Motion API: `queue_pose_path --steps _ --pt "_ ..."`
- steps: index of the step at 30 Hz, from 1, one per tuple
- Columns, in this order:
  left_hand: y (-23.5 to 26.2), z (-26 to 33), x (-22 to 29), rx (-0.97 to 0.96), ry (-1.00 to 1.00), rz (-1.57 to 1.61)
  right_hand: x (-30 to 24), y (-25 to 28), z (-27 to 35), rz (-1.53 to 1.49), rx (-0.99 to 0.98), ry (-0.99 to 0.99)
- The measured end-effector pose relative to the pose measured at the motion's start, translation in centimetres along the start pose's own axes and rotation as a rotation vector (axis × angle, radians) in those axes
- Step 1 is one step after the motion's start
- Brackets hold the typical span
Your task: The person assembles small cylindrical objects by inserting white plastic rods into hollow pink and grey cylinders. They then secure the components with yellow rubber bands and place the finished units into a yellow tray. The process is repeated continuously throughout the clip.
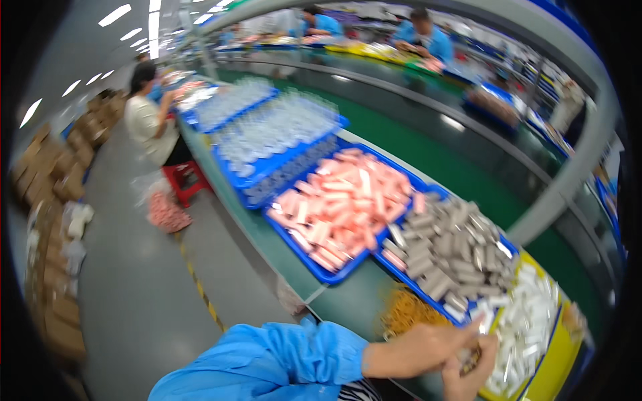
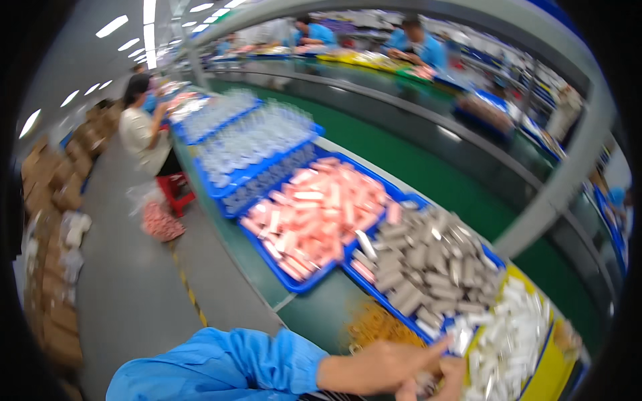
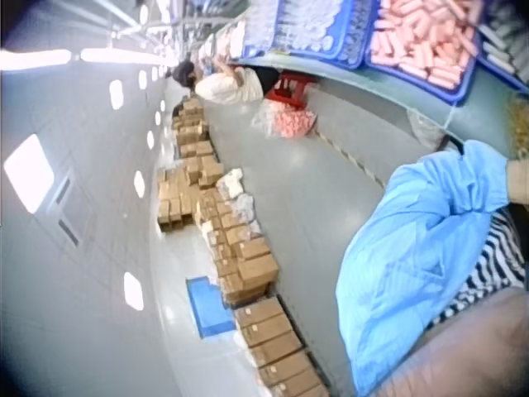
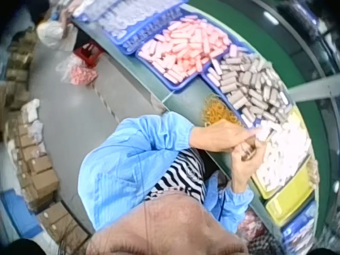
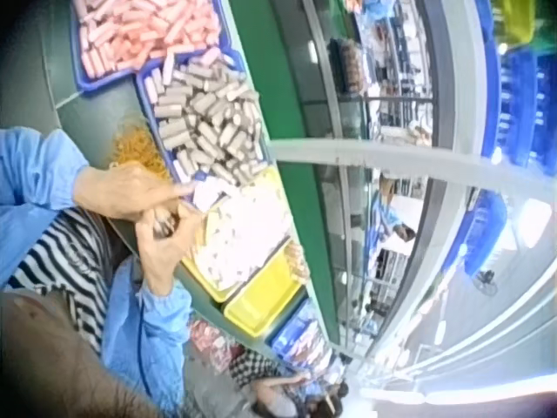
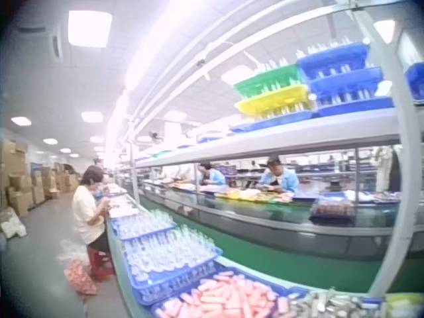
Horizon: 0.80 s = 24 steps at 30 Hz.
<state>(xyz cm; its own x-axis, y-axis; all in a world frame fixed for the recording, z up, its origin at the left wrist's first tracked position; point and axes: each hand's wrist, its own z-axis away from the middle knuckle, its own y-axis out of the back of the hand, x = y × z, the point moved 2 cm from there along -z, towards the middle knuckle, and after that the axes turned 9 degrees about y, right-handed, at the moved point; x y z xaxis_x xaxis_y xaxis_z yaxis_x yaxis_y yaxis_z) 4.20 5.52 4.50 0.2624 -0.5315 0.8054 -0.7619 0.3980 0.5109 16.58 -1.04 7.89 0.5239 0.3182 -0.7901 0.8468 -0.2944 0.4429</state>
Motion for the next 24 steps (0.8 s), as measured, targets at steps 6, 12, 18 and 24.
queue_pose_path --steps 6,12,18,24 --pt "1.6 -0.3 -0.3 -0.117 0.321 0.42 0.3 1.5 -0.9 0.041 -0.145 0.17" --pt "0.5 -0.2 0.3 -0.456 0.48 0.84 0.0 2.6 -1.3 0.375 -0.193 0.46" --pt "2.3 0.5 1.2 -0.633 0.639 1.132 0.1 3.6 -1.1 0.217 -0.193 0.369" --pt "1.8 1.6 1.2 -0.6 0.602 0.937 0.4 3.6 -0.7 0.266 -0.268 0.415"
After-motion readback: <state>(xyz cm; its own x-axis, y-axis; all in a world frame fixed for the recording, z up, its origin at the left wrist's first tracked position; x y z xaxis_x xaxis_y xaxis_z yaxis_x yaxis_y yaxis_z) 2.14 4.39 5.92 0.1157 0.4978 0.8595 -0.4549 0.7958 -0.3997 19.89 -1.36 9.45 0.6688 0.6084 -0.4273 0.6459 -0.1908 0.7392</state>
